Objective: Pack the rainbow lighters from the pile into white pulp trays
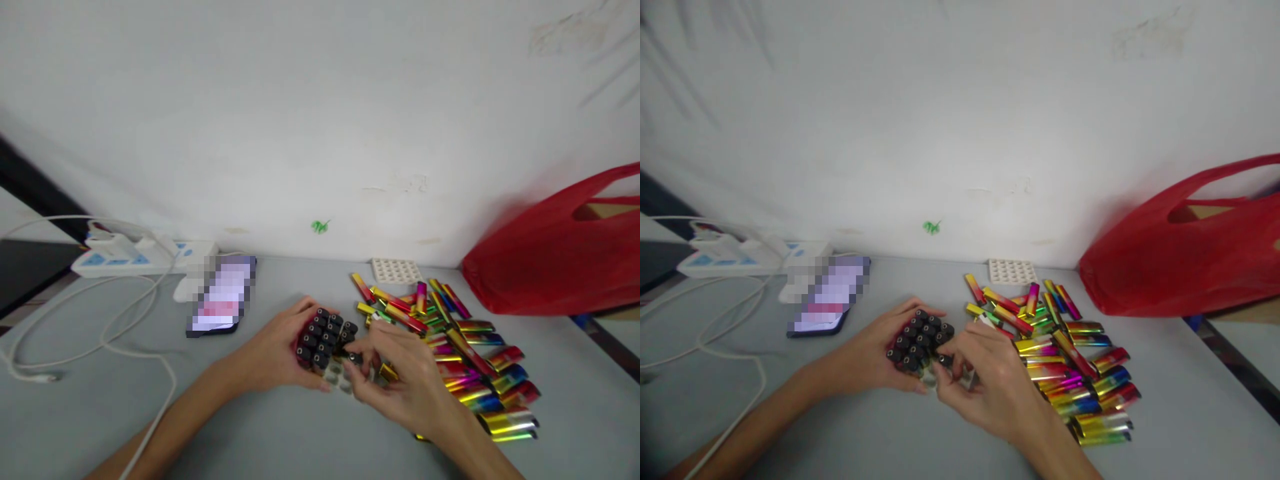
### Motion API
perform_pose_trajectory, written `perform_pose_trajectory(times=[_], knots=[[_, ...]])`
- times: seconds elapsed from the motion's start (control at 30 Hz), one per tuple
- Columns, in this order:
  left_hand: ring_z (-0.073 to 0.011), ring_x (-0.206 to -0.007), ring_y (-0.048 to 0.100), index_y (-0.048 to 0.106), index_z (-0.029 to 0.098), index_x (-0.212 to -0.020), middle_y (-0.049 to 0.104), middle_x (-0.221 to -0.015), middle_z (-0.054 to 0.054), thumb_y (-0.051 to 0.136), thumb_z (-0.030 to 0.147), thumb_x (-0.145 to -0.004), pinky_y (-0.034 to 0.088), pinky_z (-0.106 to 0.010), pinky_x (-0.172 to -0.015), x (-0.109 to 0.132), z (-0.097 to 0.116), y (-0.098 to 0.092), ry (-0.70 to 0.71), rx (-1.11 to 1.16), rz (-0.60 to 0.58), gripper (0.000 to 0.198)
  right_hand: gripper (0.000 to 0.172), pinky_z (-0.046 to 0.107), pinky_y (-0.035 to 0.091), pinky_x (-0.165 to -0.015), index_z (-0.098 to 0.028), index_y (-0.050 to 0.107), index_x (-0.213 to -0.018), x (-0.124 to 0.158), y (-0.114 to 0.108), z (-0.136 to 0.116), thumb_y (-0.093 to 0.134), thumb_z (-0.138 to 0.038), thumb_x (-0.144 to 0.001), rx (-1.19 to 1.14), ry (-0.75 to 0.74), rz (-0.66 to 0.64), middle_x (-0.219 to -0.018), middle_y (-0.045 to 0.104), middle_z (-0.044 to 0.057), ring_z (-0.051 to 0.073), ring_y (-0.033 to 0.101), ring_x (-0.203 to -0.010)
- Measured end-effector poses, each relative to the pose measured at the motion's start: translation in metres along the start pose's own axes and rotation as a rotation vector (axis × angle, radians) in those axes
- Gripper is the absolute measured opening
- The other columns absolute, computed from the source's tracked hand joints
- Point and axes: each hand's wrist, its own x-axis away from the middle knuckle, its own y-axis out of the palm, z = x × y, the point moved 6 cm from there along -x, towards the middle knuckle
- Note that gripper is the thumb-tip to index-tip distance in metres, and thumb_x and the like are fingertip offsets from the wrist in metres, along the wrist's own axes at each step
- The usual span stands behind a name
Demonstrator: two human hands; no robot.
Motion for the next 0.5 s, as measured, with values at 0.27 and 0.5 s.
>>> perform_pose_trajectory(times=[0.27,0.5], knots=[[-0.0313,-0.120,0.067,0.067,0.024,-0.135,0.065,-0.127,-0.007,0.105,0.048,-0.068,0.056,-0.044,-0.108,0.000,0.002,0.000,0.021,0.004,-0.006,0.081,0.025,0.031,0.053,-0.071,-0.024,0.069,-0.123,0.000,0.002,0.001,0.075,-0.018,-0.100,-0.027,0.055,-0.008,-0.075,0.068,-0.003,0.017,0.067,-0.069],[-0.0313,-0.119,0.068,0.067,0.026,-0.138,0.065,-0.127,-0.005,0.106,0.049,-0.065,0.056,-0.044,-0.108,0.000,-0.002,0.000,0.001,0.018,-0.013,0.086,0.014,0.030,0.050,-0.067,-0.024,0.066,-0.120,0.003,-0.024,0.027,0.061,-0.025,-0.107,0.039,0.376,0.226,-0.075,0.066,-0.005,0.016,0.065,-0.065]])
